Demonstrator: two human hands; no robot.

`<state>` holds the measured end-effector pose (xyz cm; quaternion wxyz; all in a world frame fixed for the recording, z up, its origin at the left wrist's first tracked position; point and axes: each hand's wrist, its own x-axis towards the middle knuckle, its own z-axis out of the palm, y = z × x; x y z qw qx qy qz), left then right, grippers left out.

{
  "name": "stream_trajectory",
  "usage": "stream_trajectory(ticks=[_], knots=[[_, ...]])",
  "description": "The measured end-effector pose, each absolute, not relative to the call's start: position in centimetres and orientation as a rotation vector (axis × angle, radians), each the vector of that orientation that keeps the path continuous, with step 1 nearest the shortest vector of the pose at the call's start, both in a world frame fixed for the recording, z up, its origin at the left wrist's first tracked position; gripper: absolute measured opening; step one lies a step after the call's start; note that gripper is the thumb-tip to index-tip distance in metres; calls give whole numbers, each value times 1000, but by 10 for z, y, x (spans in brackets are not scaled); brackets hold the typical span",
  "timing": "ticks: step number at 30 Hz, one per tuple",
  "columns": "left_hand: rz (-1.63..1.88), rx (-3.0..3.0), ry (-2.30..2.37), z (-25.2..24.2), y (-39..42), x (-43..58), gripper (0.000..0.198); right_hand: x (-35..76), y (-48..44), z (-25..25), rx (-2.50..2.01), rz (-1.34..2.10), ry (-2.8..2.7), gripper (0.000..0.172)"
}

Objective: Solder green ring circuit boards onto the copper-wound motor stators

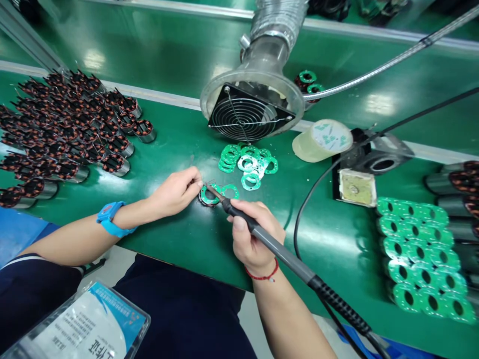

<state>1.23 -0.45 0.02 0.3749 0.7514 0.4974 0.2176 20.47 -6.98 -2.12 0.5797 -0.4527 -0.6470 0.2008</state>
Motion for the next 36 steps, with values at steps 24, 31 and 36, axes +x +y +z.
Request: stream_trajectory(ticks=[24,31,36], knots=[[509,2107,1369,0,-2,19,15,203,-71,-21,-1085,139,-1594,25],[442,2209,1419,2,-4,20,13,191,-65,-19,-1328,379,-1609,39],[446,2183,1423,3,-4,22,12,183,-60,-22,-1435,531,-1768,52]])
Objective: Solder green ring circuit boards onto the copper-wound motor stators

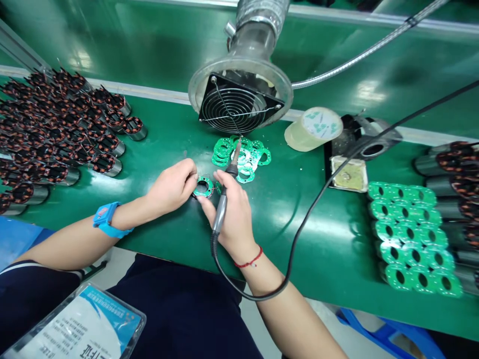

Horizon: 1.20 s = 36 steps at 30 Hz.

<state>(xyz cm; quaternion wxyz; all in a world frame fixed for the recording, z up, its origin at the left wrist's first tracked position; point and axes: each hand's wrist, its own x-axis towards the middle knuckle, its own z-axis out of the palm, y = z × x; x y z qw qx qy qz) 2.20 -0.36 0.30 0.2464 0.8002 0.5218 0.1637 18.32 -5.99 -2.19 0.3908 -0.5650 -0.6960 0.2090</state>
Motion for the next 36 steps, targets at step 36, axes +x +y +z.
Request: stream_trajectory(ticks=[36], knots=[[454,1952,1186,11,-21,-5,33,179,-64,-27,-1425,560,-1735,54]])
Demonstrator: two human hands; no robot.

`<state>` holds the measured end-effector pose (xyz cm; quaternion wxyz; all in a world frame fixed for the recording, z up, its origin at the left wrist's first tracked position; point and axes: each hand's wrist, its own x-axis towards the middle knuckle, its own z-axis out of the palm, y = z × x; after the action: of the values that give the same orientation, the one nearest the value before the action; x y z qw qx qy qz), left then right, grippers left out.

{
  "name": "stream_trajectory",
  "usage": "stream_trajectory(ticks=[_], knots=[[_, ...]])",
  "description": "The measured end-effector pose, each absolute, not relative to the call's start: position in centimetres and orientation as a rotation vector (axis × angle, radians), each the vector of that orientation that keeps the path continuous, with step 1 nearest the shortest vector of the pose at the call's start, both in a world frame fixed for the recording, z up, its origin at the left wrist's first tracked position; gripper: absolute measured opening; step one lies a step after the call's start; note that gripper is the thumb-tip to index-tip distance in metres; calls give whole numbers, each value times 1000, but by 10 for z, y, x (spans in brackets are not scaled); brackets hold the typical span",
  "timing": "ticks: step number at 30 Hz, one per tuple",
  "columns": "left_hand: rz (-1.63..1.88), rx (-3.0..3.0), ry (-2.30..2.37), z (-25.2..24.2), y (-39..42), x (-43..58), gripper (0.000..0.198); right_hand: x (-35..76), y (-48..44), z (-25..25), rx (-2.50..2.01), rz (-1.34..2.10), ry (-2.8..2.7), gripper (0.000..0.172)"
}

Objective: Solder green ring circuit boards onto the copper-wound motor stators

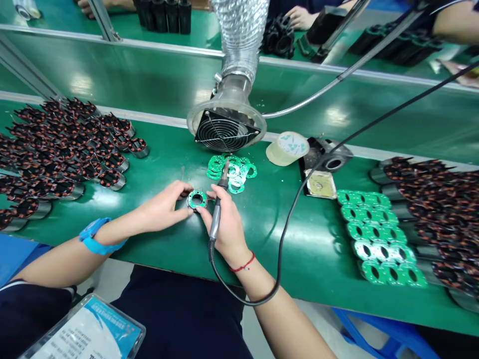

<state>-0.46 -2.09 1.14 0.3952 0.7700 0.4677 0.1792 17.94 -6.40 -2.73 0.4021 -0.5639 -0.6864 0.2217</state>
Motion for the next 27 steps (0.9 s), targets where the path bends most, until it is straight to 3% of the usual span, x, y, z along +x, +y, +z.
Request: stream_trajectory(ticks=[3,8,12,15,20,27], knots=[[483,2011,1182,0,-30,3,48,175,-67,-26,-1508,520,-1706,48],[658,1943,1149,-19,-35,20,48,164,-77,-25,-1541,321,-1733,35],[622,1949,1045,-21,-27,18,60,154,-85,-34,-1494,132,-1761,40],[557,2059,950,-20,-15,11,55,150,-84,-45,-1449,44,-1766,44],[500,2185,919,-13,-5,5,49,151,-83,-52,-1465,86,-1753,41],[544,2144,838,-15,-6,5,74,157,-70,-52,-1576,330,-1623,52]])
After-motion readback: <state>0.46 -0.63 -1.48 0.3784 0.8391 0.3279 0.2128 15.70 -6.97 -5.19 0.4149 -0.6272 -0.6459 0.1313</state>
